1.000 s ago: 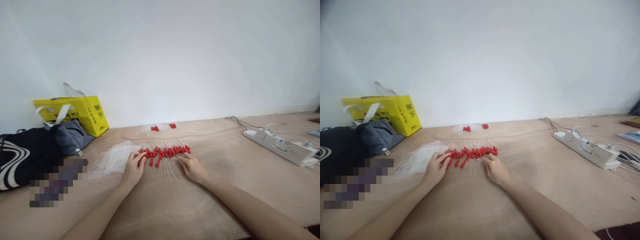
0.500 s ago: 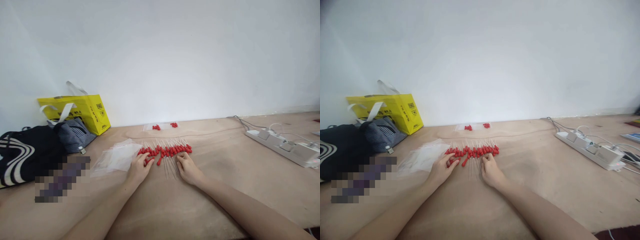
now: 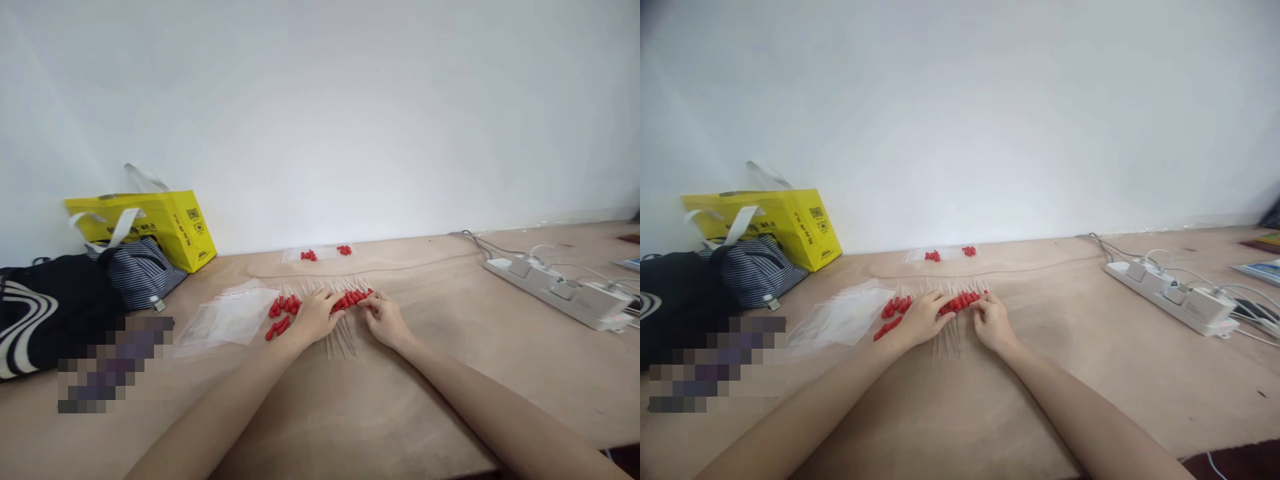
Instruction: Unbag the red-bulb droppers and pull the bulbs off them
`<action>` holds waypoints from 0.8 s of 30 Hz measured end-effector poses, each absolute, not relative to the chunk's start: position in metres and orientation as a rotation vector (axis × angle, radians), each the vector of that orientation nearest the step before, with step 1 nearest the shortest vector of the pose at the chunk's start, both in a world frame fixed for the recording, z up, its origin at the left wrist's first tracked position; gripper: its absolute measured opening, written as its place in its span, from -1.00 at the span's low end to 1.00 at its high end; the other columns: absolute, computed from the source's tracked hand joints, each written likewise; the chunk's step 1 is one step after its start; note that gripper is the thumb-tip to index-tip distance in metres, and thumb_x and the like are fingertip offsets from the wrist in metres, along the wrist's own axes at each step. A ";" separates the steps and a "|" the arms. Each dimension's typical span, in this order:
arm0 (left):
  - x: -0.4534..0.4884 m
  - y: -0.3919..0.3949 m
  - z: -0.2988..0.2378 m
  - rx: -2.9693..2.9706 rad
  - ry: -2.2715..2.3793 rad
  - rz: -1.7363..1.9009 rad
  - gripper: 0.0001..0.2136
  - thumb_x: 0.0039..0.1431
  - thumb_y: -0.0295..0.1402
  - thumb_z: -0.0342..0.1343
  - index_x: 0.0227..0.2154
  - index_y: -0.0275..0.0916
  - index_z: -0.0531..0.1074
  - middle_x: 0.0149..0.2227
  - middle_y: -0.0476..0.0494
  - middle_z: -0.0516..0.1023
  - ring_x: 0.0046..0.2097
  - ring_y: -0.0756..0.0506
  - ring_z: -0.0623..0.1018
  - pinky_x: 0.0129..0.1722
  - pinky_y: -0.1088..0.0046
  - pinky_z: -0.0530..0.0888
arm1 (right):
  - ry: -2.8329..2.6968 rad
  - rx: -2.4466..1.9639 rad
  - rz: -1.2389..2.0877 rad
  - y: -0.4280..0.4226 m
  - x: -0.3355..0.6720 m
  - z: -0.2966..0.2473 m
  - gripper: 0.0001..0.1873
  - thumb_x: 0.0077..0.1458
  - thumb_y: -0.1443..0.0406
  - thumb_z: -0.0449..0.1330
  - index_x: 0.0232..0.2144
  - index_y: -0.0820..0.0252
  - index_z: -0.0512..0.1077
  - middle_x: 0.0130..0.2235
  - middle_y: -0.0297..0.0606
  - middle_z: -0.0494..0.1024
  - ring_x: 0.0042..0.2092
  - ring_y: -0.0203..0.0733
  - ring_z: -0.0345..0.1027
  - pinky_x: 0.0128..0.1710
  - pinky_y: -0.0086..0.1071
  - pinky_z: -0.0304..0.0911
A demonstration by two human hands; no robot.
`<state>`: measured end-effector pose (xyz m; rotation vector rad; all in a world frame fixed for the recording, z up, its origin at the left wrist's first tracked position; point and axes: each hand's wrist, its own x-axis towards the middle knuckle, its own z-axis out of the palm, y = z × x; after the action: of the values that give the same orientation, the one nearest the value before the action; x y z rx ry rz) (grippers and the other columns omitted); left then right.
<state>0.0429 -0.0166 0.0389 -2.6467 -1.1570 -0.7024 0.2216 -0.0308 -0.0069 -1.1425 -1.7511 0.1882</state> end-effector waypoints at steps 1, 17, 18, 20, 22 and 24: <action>0.049 -0.012 0.039 -2.648 -1.140 -0.680 -0.78 0.03 -0.35 0.07 -0.22 -0.22 0.40 -0.35 -0.12 0.44 -0.24 -0.13 0.42 -0.24 0.32 0.37 | -1.731 -1.151 0.185 -0.030 0.223 -0.007 -0.74 -0.11 0.49 -0.02 -0.43 0.22 0.44 -0.44 -0.25 0.36 -0.42 -0.26 0.26 -0.44 -0.39 0.21; 0.000 -0.043 0.028 -2.498 -1.493 -1.484 -0.80 0.10 -0.30 -0.02 -0.30 -0.22 0.45 -0.32 -0.08 0.56 -0.30 -0.06 0.53 -0.32 0.44 0.47 | -1.952 -1.031 -0.166 -0.035 0.213 0.005 -0.69 0.06 0.28 0.06 -0.10 0.13 0.33 -0.17 -0.19 0.43 -0.13 -0.14 0.23 -0.14 -0.24 0.09; -0.005 -0.047 0.026 -2.512 -1.540 -1.493 -0.80 0.08 -0.29 0.00 -0.30 -0.22 0.46 -0.33 -0.07 0.56 -0.32 -0.06 0.53 -0.34 0.44 0.48 | -2.003 -1.008 -0.216 -0.036 0.210 0.006 -0.66 0.07 0.25 0.07 -0.07 0.11 0.31 -0.12 -0.20 0.42 -0.09 -0.13 0.21 -0.10 -0.22 0.05; -0.010 -0.051 0.022 -2.557 -1.580 -1.484 -0.81 0.06 -0.30 0.02 -0.32 -0.22 0.48 -0.35 -0.07 0.57 -0.33 -0.06 0.54 -0.35 0.44 0.48 | -2.080 -0.941 -0.293 -0.039 0.204 0.008 -0.64 0.07 0.18 0.07 -0.05 0.09 0.29 -0.09 -0.22 0.43 -0.04 -0.14 0.18 -0.02 -0.18 -0.07; -0.011 -0.052 0.020 -2.606 -1.557 -1.486 -0.82 0.05 -0.31 0.03 -0.34 -0.21 0.49 -0.36 -0.06 0.57 -0.34 -0.05 0.53 -0.36 0.44 0.48 | -2.121 -0.883 -0.331 -0.040 0.200 0.006 -0.65 0.08 0.14 0.07 -0.08 0.06 0.32 -0.17 -0.27 0.48 -0.05 -0.16 0.20 0.03 -0.14 -0.20; -0.009 -0.052 0.019 -2.663 -1.511 -1.484 -0.83 0.05 -0.32 0.03 -0.34 -0.20 0.49 -0.37 -0.06 0.57 -0.35 -0.04 0.53 -0.36 0.45 0.48 | -2.131 -0.859 -0.345 -0.040 0.197 0.004 -0.72 0.10 0.16 0.05 -0.14 0.05 0.36 -0.30 -0.31 0.52 -0.14 -0.21 0.25 0.03 -0.12 -0.26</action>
<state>-0.0091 -0.0515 0.0190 -2.6633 -1.5108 -1.4841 0.1969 -0.0400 0.0037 -0.8585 -2.1311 -0.3451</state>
